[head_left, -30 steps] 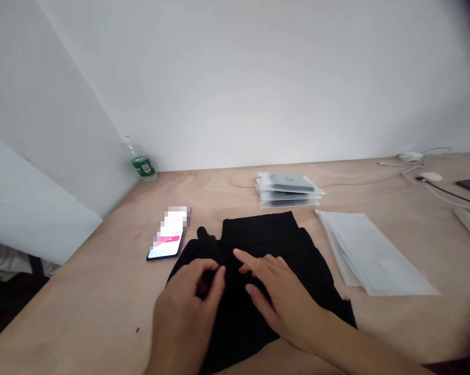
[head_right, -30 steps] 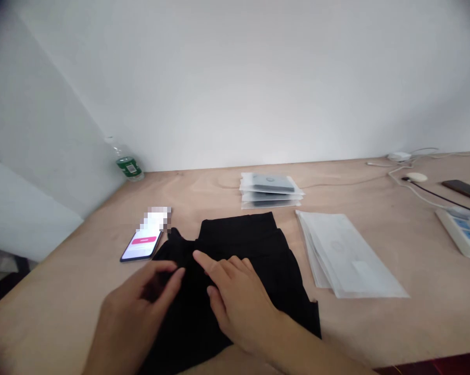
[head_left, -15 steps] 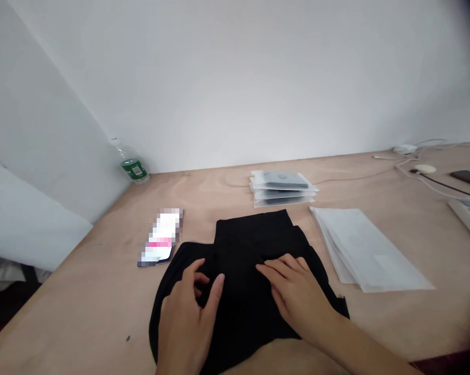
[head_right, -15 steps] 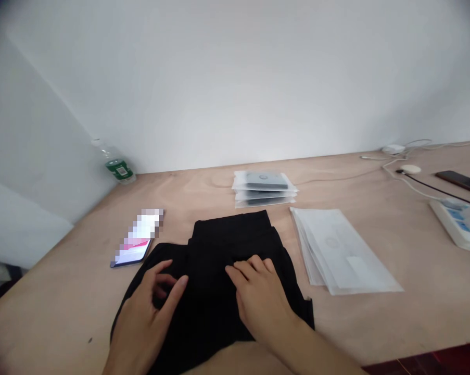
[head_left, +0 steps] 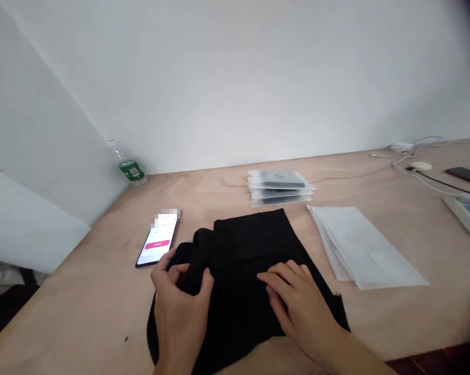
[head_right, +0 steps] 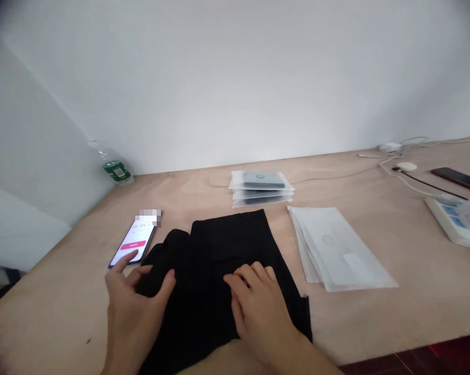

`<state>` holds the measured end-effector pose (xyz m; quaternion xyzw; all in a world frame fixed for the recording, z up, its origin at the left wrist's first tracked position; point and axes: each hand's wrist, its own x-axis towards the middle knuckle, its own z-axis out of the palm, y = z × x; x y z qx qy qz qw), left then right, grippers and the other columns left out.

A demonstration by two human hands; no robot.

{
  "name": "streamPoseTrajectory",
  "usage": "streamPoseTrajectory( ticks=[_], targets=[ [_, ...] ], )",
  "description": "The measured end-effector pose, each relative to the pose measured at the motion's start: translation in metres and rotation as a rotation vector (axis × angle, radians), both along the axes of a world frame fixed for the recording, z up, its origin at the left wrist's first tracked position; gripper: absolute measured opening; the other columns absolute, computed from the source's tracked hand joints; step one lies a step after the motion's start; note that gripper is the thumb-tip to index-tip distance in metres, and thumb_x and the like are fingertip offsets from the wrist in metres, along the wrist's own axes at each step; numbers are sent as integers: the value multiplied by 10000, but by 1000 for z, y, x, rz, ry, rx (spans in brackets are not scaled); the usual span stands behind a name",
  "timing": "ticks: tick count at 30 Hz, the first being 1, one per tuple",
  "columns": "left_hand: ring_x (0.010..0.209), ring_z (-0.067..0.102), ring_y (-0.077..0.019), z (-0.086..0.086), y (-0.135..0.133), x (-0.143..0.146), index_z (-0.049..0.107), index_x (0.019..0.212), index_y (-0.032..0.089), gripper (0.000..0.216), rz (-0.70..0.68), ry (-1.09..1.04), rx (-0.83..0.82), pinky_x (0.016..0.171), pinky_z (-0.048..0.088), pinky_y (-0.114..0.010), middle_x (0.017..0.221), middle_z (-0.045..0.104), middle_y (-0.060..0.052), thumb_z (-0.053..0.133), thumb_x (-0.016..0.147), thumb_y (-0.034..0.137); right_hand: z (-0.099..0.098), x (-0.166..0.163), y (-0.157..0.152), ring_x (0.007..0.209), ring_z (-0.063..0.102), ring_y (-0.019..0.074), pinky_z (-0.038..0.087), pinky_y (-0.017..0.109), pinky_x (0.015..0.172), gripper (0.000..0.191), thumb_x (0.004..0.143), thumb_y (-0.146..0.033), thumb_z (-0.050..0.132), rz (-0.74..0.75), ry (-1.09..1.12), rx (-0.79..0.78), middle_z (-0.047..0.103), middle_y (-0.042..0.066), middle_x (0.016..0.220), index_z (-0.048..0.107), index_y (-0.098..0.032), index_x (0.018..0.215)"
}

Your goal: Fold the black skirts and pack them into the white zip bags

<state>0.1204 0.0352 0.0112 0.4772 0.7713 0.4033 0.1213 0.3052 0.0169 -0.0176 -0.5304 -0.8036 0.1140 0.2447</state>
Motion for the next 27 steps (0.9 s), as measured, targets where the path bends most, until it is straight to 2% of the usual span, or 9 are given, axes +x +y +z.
streamPoseTrajectory(
  ticks=[2, 4, 6, 8, 10, 14, 17, 22, 27],
  targets=[
    [896, 594, -237, 0, -1, 8, 353, 1227, 234, 576, -4, 44, 137, 734, 475, -382, 919, 575, -28, 605, 724, 357, -3, 3, -2, 778, 514, 184, 377, 342, 685, 377, 822, -89, 410, -39, 74, 0, 601, 29, 871, 519, -253, 1143],
    [909, 585, -221, -5, 0, 19, 389, 1212, 218, 513, -118, 113, 264, 785, 464, -379, 959, 565, -44, 593, 750, 306, -6, 6, -3, 771, 535, 183, 401, 350, 703, 408, 852, -142, 396, -106, 165, 3, 608, 34, 874, 424, -246, 1246],
    [914, 576, -209, -12, 1, 29, 401, 1208, 216, 476, -362, 209, 349, 813, 452, -381, 975, 576, -53, 579, 767, 231, -9, 10, -2, 793, 558, 191, 421, 363, 732, 413, 879, -220, 386, -189, 260, -14, 616, 42, 896, 364, -246, 1291],
    [950, 558, -213, -21, 1, 35, 424, 1192, 233, 457, -617, 319, 363, 822, 442, -393, 1007, 590, -57, 575, 765, 168, -11, 13, 0, 801, 575, 199, 436, 365, 735, 385, 893, -297, 370, -275, 333, -64, 624, 37, 882, 380, -263, 1277],
    [995, 536, -229, -28, 1, 35, 482, 1133, 241, 403, -746, 407, 331, 824, 436, -409, 1046, 592, -59, 578, 756, 136, -12, 16, 3, 771, 587, 198, 449, 355, 711, 369, 895, -352, 361, -341, 368, -118, 628, 26, 834, 412, -272, 1252],
    [980, 531, -239, -38, -4, 26, 556, 988, 223, 266, -749, 446, 294, 782, 456, -412, 1032, 588, -65, 572, 747, 111, -11, 13, 9, 693, 589, 195, 455, 325, 632, 398, 851, -381, 433, -382, 364, -115, 623, 22, 762, 455, -242, 1223],
    [956, 539, -230, -41, -7, 21, 563, 948, 215, 231, -744, 422, 289, 760, 478, -399, 1014, 584, -68, 544, 754, 92, -9, 8, 9, 640, 576, 184, 450, 311, 582, 414, 827, -347, 460, -378, 369, -85, 611, 21, 753, 450, -236, 1225],
    [1047, 516, -233, -42, -8, 21, 565, 991, 210, 298, -813, 441, 280, 826, 481, -411, 1092, 584, -75, 505, 752, 41, -7, 10, -5, 682, 572, 190, 458, 347, 637, 443, 811, -305, 468, -431, 309, -83, 594, 24, 793, 408, -254, 1246],
    [1134, 494, -242, -48, -4, 25, 566, 1069, 219, 378, -893, 514, 263, 840, 500, -429, 1167, 594, -61, 470, 761, 21, -17, 17, -5, 732, 572, 220, 442, 407, 704, 371, 806, -301, 470, -427, 162, -61, 601, 39, 779, 479, -233, 1171]
  ],
)
